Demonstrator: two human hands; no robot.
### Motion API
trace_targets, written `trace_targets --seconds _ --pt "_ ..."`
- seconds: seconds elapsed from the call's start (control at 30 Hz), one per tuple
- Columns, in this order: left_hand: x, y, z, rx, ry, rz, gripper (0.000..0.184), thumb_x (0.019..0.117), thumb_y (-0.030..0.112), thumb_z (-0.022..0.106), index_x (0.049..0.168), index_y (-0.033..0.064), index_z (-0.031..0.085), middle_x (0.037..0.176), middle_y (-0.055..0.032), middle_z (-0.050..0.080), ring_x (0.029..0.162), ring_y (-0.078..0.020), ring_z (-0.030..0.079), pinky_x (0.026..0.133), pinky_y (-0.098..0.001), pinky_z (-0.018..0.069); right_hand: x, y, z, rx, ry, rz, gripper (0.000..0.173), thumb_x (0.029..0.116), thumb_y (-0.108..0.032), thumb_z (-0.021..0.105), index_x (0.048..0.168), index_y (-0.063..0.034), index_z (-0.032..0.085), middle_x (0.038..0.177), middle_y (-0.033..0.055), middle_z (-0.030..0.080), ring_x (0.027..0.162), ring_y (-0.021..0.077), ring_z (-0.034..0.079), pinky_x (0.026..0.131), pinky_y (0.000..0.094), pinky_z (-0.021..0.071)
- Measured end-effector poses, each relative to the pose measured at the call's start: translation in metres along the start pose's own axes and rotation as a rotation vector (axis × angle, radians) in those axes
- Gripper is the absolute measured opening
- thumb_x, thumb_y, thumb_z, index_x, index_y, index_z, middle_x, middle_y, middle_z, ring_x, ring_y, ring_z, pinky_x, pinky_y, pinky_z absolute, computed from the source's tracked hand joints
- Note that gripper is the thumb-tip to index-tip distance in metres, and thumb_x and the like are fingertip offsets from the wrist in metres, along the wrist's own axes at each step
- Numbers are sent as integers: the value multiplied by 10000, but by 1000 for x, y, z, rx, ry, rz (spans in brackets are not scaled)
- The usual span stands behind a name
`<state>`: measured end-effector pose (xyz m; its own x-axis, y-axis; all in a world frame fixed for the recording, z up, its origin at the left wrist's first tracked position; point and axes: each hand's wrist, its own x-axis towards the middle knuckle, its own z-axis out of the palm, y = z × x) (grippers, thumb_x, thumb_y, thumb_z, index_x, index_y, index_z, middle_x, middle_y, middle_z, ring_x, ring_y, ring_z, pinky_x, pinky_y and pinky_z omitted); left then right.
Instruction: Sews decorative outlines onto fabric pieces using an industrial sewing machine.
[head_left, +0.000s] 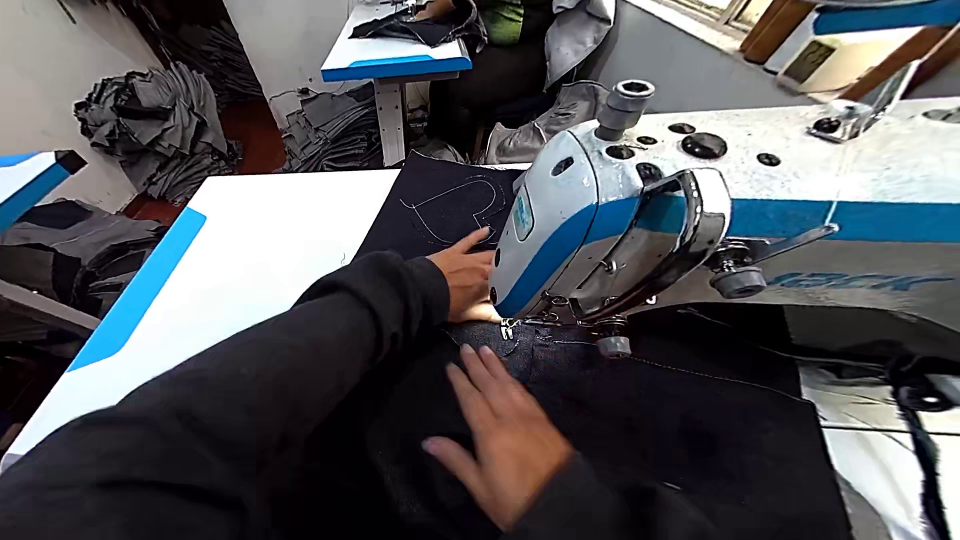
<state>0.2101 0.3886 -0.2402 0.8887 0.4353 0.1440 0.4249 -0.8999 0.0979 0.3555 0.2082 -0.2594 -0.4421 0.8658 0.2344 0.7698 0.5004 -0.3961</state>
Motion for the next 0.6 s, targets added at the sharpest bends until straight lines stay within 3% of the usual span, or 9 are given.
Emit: trace_targets --seconds 0.03,0.1,0.17,0.23,0.3,0.37,0.43,0.5,0.6 --pt "2 -12 14 1 48 110 418 965 343 635 1226 23 706 1306 -191 679 1342 -361 564 1193 -647 270 6 -2 20 -34 22 32 836 928 -620 558 1404 66 572 1524 267 487 1428 460 450 1148 580 390" --pt "-3 -26 34 -30 47 153 512 1021 431 486 1308 50 671 1395 -169 634 1409 -344 505 1195 -658 243 8 11 49 -180 127 3 928 925 -713 438 1407 69 569 1512 274 497 1398 447 495 1137 567 409" --pt "-10 -22 35 -45 -1 90 584 1031 510 422 1353 77 646 1465 -148 584 1466 -337 433 1197 -677 209 1 27 55 -222 188 -91 900 954 -704 365 1402 45 584 1482 257 538 1372 412 536 1121 539 438" --pt "-21 -7 33 -33 -15 -47 626 1026 561 405 1382 97 630 1520 -126 537 1508 -327 368 1196 -684 199 -7 47 45 -183 178 -226 840 966 -673 374 1391 15 602 1454 235 573 1354 380 559 1115 510 452" --pt "-33 15 33 -26 0 -249 645 1023 571 426 1434 101 590 1587 -122 458 1538 -331 303 1208 -679 170 -7 76 30 -115 151 -381 701 976 -585 435 1356 -31 635 1421 199 610 1339 338 580 1109 475 469" --pt "-43 45 41 11 52 -467 659 1024 588 407 1514 161 512 1640 -149 362 1553 -369 247 1194 -692 186 0 109 16 -40 129 -541 500 982 -411 483 1269 -56 686 1364 153 659 1306 288 612 1094 433 493" --pt "-50 80 53 59 139 -648 608 1029 567 400 1529 236 500 1644 -230 309 1536 -465 225 1142 -738 225 16 138 4 43 114 -693 350 931 -218 512 1133 -39 734 1277 130 712 1243 267 658 1065 406 515" --pt "-52 111 56 75 135 -789 622 1024 590 385 1553 273 464 1643 -277 269 1520 -529 198 1111 -781 206 36 162 -8 116 49 -831 280 885 -66 524 1052 -6 741 1228 137 734 1215 272 678 1057 402 525" --pt "-54 136 55 34 73 -872 717 1010 633 371 1592 216 393 1659 -280 221 1527 -542 147 1117 -794 152 58 191 -27 93 -101 -875 276 947 -46 520 1087 -4 754 1218 136 743 1161 294 708 995 442 558"
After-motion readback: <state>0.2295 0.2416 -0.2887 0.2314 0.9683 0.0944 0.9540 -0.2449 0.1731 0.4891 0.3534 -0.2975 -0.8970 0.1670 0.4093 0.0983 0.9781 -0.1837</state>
